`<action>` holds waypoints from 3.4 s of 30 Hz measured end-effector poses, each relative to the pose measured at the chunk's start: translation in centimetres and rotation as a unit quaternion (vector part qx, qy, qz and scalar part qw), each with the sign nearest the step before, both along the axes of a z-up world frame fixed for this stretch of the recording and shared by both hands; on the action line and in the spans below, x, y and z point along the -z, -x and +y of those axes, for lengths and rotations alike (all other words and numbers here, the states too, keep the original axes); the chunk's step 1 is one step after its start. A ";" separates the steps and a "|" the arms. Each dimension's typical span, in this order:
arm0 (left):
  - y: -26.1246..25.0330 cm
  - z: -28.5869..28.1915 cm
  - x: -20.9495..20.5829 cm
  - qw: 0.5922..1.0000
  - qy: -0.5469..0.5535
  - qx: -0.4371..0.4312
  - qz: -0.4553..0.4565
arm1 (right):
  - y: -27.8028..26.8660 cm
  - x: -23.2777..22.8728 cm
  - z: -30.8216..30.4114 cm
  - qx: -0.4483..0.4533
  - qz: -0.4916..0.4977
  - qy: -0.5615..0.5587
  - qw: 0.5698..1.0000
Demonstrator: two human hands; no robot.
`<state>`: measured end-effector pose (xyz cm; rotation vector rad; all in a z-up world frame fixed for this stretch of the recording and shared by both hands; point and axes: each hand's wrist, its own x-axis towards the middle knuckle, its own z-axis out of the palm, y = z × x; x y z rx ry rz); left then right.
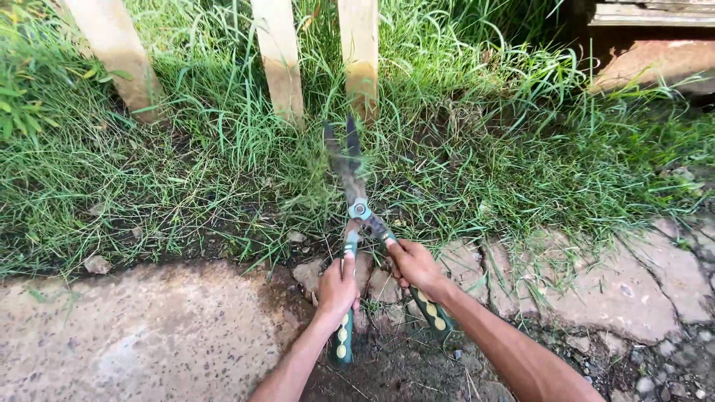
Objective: Trim grass and weeds around wooden posts using garden shears.
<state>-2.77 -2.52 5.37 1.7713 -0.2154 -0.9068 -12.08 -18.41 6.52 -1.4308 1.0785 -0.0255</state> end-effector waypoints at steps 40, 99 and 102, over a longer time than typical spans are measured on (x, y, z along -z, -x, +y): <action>-3.1 -6.0 -5.1 0.999 0.034 -0.008 -0.024 | -0.9 -8.5 -5.9 -0.031 -0.047 -0.120 0.991; -17.7 -4.8 4.8 0.972 -0.097 0.211 0.045 | -5.5 2.5 -7.7 -0.047 0.064 -0.123 0.989; -14.4 -4.9 5.9 0.987 -0.080 0.124 0.055 | -7.6 3.9 -4.8 -0.010 0.036 -0.160 0.986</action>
